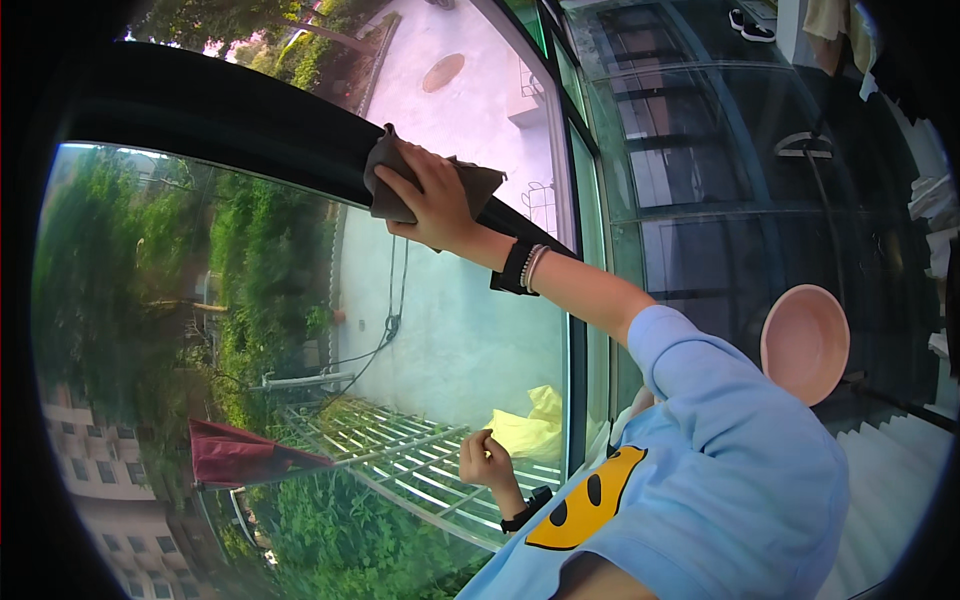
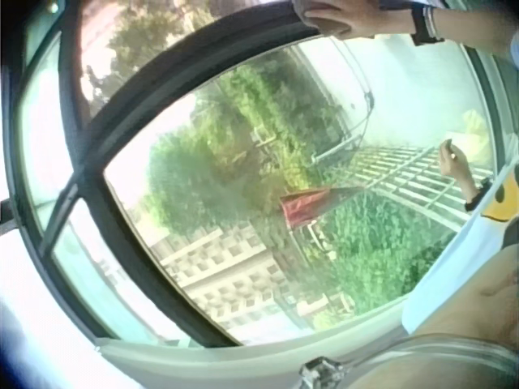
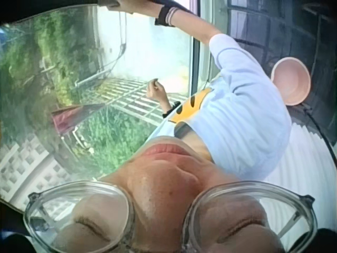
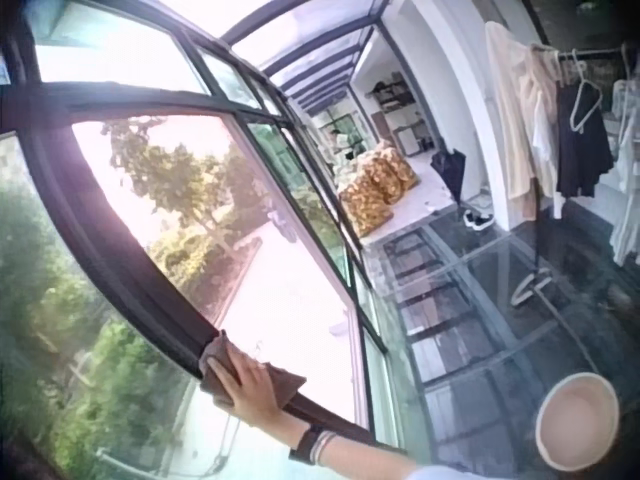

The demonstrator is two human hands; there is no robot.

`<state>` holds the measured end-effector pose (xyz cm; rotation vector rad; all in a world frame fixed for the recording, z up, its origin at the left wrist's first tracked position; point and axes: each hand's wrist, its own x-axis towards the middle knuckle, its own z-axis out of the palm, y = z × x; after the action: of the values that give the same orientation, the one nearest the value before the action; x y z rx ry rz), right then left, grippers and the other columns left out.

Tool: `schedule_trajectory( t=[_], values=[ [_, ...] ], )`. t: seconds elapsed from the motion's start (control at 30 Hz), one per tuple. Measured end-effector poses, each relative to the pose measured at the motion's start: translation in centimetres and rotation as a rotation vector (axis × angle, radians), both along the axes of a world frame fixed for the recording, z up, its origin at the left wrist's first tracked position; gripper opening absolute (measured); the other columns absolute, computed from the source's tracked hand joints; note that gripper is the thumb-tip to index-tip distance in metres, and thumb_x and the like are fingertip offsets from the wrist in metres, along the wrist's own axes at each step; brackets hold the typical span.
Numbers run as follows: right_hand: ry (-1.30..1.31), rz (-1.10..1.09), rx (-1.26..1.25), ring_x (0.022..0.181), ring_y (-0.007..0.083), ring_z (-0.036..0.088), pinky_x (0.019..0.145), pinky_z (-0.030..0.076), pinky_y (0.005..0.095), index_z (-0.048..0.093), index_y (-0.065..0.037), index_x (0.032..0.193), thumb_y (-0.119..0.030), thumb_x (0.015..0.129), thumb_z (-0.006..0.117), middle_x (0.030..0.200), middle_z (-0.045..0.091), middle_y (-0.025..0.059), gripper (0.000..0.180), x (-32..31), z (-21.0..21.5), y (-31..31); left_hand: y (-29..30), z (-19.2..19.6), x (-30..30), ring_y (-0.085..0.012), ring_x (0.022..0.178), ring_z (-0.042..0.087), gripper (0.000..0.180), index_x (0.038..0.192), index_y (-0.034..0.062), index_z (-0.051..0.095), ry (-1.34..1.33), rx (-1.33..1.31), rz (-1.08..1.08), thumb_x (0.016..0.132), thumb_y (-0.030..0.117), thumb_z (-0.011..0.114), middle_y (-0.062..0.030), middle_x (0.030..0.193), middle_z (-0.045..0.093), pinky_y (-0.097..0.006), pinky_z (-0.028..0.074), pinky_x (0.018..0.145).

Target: The person wipes the glass panels and frame of a balcony window using a cloth, then opens the window and continues to wipe the interior edges and corners of the window frame.

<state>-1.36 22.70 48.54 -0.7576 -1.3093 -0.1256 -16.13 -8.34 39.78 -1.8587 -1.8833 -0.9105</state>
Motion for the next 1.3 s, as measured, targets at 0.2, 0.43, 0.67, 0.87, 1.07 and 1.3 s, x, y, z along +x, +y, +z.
schedule_trajectory(
  t=[0.2,0.43,0.67,0.87,1.07,1.3],
  values=[
    [0.016,-0.068,-0.034,0.111,0.0353,0.043,0.092,0.032,0.0493,0.045,-0.018,0.122,-0.029,0.049,0.077,0.13,0.036,0.0189,0.081,-0.3,-3.7,-0.2,1.4,-1.2,1.6,-0.0177,0.053,0.055,0.015,0.068,0.0031,0.06,-0.215,-0.173,-0.186,0.068,-0.008,0.049,-0.0067,0.066,0.059,-0.026,0.04,0.044],
    [-0.036,-0.136,-0.074,0.114,0.0318,0.042,0.094,0.032,0.0469,0.047,-0.021,0.118,-0.036,0.06,0.073,0.13,0.039,0.0161,0.065,-0.5,-15.7,-0.7,3.4,-2.8,4.6,-0.018,0.058,0.057,0.017,0.07,0.0017,0.061,-0.322,-0.42,-0.274,0.068,-0.008,0.048,-0.0079,0.066,0.059,-0.026,0.043,0.051],
    [-0.132,-0.028,-0.259,0.116,0.0345,0.04,0.095,0.032,0.0485,0.04,-0.019,0.122,-0.032,0.06,0.074,0.127,0.037,0.0191,0.073,0.4,-27.3,-2.1,4.5,-6.5,6.6,-0.0116,0.051,0.054,0.018,0.074,-0.0005,0.061,-0.485,-0.618,-0.266,0.071,-0.009,0.045,-0.0063,0.067,0.059,-0.022,0.041,0.048],
    [-0.07,-0.008,-0.479,0.119,0.0392,0.033,0.097,0.03,0.0515,0.034,-0.006,0.123,-0.03,0.063,0.074,0.13,0.029,0.0249,0.076,-0.2,-34.1,-3.6,2.0,-9.5,8.0,-0.0112,0.053,0.054,0.018,0.075,-0.0013,0.061,-0.608,-0.79,-0.223,0.073,-0.008,0.044,-0.0066,0.069,0.059,-0.022,0.042,0.048],
    [-0.25,0.032,-0.863,0.119,0.0397,0.033,0.1,0.029,0.0477,0.028,0.007,0.125,-0.026,0.063,0.073,0.13,0.028,0.0275,0.083,1.2,-41.2,-5.3,-0.7,-11.8,9.7,-0.0138,0.063,0.057,0.021,0.08,-0.0006,0.062,-0.829,-1.042,-0.04,0.075,-0.009,0.043,-0.0083,0.072,0.059,-0.024,0.049,0.052],
    [-0.086,0.216,-1.209,0.113,0.0439,0.041,0.092,0.041,0.0415,0.003,0.007,0.133,-0.028,0.078,0.062,0.139,0.011,0.0275,0.088,1.1,-46.4,-7.2,-0.4,-13.3,10.8,-0.0125,0.057,0.057,0.02,0.08,-0.0036,0.06,-0.921,-1.093,0.068,0.078,-0.006,0.041,-0.008,0.074,0.058,-0.023,0.048,0.053]
  ],
)
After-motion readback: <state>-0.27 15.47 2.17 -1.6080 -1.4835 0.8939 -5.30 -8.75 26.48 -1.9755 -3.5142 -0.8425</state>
